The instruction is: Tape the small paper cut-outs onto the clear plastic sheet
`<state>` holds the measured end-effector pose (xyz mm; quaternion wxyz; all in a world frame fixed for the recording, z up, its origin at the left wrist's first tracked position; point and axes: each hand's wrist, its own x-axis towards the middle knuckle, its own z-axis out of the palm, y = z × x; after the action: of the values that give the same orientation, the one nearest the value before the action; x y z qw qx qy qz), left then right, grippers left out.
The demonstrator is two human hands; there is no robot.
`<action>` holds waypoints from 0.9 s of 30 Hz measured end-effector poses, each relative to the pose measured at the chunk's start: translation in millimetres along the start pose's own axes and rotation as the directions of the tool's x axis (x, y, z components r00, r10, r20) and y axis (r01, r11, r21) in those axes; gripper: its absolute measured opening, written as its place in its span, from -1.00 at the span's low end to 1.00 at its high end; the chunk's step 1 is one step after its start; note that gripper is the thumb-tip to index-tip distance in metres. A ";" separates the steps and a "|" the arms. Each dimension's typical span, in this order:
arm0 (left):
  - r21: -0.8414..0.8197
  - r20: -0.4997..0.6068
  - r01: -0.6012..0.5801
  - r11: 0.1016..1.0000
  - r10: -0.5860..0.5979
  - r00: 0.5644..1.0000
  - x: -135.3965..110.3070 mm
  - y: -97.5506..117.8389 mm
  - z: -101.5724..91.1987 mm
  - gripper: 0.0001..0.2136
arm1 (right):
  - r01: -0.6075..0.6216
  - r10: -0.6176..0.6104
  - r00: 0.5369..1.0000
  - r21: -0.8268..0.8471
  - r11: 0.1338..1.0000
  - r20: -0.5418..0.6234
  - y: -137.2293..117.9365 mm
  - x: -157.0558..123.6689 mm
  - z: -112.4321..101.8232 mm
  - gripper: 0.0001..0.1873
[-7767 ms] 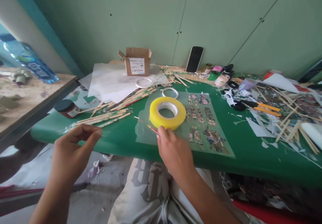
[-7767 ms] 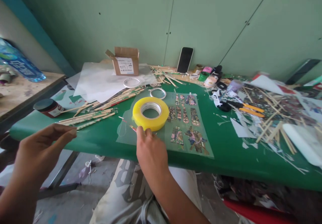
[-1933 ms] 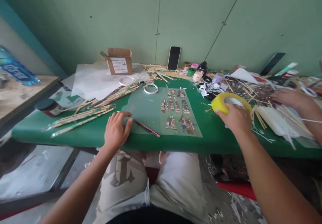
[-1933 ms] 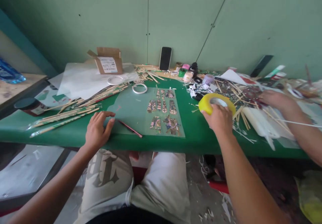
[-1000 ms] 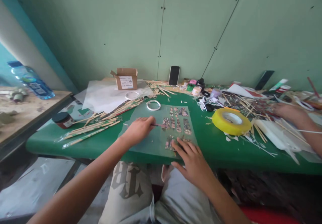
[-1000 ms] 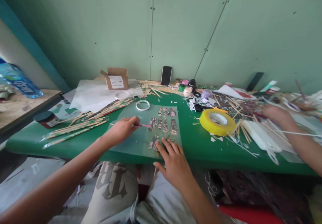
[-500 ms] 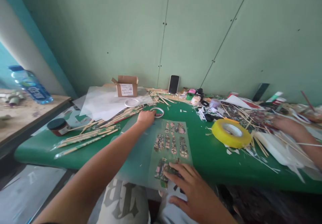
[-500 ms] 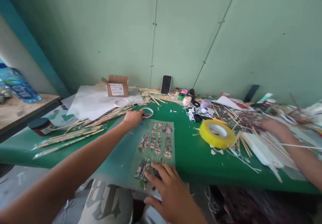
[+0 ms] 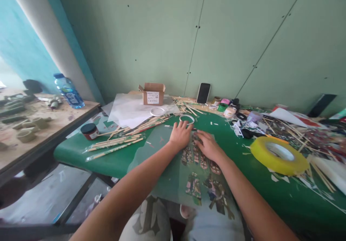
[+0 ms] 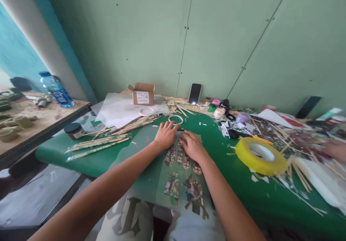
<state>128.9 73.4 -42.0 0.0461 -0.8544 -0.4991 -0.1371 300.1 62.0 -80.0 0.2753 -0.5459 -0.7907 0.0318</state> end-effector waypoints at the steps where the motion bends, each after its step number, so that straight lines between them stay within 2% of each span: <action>1: -0.027 0.003 -0.048 0.998 0.048 0.999 -4.7 5.0 0.6 -0.60 | -0.033 0.036 0.995 0.028 0.999 -0.094 5.9 -2.2 -1.9 -0.62; 2: -0.063 0.011 -0.093 0.994 0.094 0.996 -9.3 9.7 1.3 -0.62 | -0.101 0.110 0.976 0.054 0.993 -0.187 12.4 -5.8 -6.0 -0.62; 4: -0.151 0.032 -0.154 0.976 0.161 0.986 -17.5 17.4 2.9 -0.63 | -0.299 0.313 0.898 0.091 0.950 -0.309 25.2 -15.3 -17.6 -0.63; 6: -0.203 0.041 -0.129 0.971 0.140 0.989 -23.4 22.0 4.2 -0.58 | -0.450 0.458 0.829 0.102 0.887 -0.321 33.8 -25.0 -28.2 -0.63; 7: -0.212 0.048 -0.114 0.971 0.127 0.991 -25.6 23.4 4.5 -0.56 | -0.485 0.490 0.817 0.097 0.869 -0.304 35.6 -29.2 -31.8 -0.63; 12: -0.210 0.115 -0.032 0.977 0.057 0.992 -33.4 26.5 0.3 -0.46 | -0.513 0.515 0.828 0.072 0.855 -0.220 22.4 -38.6 -34.5 -0.69; 17: -0.204 0.093 -0.024 0.979 0.043 0.995 -36.8 27.1 -3.9 -0.45 | -0.469 0.469 0.869 0.042 0.882 -0.157 9.9 -36.6 -33.6 -0.70; 24: -0.221 0.054 -0.028 0.975 0.040 0.998 -37.6 27.6 -7.1 -0.50 | -0.463 0.469 0.882 0.103 0.880 -0.050 22.6 -28.0 -34.6 -0.66; 27: -0.216 0.056 -0.027 0.976 0.040 0.998 -37.5 28.2 -6.7 -0.52 | -0.449 0.454 0.890 0.092 0.889 -0.041 25.8 -24.9 -34.8 -0.64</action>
<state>134.7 26.4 -44.4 -0.0593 -0.8664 -0.4679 -0.1639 344.6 41.7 -69.5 0.3063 -0.7040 -0.6313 0.1098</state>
